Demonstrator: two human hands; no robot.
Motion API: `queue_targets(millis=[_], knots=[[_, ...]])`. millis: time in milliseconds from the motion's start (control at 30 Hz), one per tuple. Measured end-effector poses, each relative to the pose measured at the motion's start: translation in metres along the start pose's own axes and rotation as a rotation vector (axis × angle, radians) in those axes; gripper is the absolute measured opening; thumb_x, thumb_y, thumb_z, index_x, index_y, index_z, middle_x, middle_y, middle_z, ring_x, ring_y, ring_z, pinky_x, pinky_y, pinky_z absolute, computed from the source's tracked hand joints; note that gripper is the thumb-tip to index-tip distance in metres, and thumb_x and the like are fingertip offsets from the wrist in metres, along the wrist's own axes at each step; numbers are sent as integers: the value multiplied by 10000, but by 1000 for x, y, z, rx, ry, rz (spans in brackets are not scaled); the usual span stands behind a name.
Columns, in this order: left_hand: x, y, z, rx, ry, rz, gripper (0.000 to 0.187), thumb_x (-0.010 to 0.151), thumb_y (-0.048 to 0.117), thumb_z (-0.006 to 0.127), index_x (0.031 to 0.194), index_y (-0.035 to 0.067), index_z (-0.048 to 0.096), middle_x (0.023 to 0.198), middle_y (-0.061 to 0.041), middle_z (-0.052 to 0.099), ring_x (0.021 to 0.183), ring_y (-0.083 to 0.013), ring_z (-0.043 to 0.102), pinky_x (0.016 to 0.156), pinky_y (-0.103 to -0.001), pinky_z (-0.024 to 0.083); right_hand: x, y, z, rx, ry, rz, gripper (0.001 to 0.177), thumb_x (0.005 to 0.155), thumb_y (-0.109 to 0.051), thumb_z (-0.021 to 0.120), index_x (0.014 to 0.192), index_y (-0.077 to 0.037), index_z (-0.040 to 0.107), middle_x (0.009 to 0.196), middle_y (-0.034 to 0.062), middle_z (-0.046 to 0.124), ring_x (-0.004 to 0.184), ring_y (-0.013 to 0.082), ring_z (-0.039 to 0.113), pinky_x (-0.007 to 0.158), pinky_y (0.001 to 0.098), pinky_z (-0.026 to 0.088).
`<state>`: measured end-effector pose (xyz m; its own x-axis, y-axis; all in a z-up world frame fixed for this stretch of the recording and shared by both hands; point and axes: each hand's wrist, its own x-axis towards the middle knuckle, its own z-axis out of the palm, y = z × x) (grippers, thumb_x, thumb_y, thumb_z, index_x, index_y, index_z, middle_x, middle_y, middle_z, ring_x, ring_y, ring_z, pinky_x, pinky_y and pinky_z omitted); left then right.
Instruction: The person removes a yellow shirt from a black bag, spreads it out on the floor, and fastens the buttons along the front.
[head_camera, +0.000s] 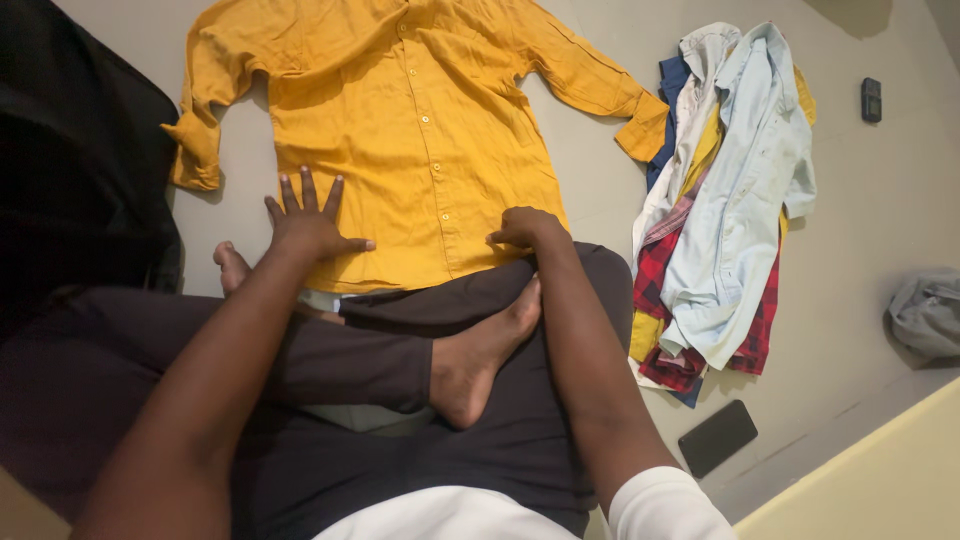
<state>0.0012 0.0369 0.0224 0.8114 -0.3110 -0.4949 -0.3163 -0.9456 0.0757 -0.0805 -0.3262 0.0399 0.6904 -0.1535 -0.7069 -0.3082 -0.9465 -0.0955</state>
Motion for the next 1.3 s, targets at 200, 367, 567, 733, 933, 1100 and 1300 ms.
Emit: queue_targets(millis=[200, 367, 567, 733, 933, 1100, 1300], knots=[[-26, 19, 10, 60, 98, 13, 1080, 832, 706, 648, 1646, 215, 135, 1704, -176, 32, 1537, -462, 54, 1154, -698, 136, -47, -23, -1, 101, 346, -104, 396, 893, -520, 679, 1018, -147, 721, 1043, 103, 752, 990, 321, 691, 828, 464, 527], [-77, 58, 19, -57, -12, 186, 875, 850, 616, 680, 1563, 231, 349, 1690, -94, 182, 1542, -335, 214, 1155, -627, 292, -58, -59, 24, 75, 210, -228, 408, 880, -532, 682, 1028, -152, 704, 1026, 109, 749, 971, 319, 696, 825, 454, 530], [-79, 34, -3, -181, 488, 279, 677, 873, 469, 726, 1430, 109, 588, 1529, -161, 495, 1465, -349, 446, 1134, -536, 400, -12, -33, 35, 95, 164, -363, 427, 880, -491, 685, 1035, -94, 711, 1000, 142, 749, 922, 316, 698, 791, 434, 541], [-149, -92, -95, -59, 1263, -106, 567, 936, 204, 774, 1419, -7, 566, 1653, -279, 325, 1575, -483, 191, 1277, -663, 167, -1, -25, 38, 112, 163, -427, 474, 892, -517, 664, 1049, -72, 712, 982, 151, 754, 914, 313, 713, 798, 413, 542], [-223, -179, -124, -126, 752, -554, 737, 884, 577, 800, 1295, -18, 658, 1202, -328, 658, 1152, -501, 600, 996, -625, 429, -8, -35, 29, 102, 140, -433, 488, 895, -526, 649, 1099, -87, 710, 1039, 159, 748, 974, 305, 701, 837, 405, 536], [-191, -124, -53, 176, 717, -359, 442, 935, 174, 571, 1324, -8, 675, 824, -133, 765, 743, -286, 759, 692, -414, 550, -18, -42, 27, 160, 125, -410, 470, 887, -505, 666, 1123, -101, 721, 1070, 137, 751, 1007, 286, 702, 864, 391, 537], [-175, -108, -32, 397, 910, -466, 416, 893, 220, 583, 1242, 25, 697, 855, -170, 762, 805, -256, 747, 743, -355, 499, -33, -52, 21, 145, 112, -346, 446, 893, -489, 669, 1127, -114, 729, 1036, 141, 757, 990, 270, 699, 869, 382, 533]])
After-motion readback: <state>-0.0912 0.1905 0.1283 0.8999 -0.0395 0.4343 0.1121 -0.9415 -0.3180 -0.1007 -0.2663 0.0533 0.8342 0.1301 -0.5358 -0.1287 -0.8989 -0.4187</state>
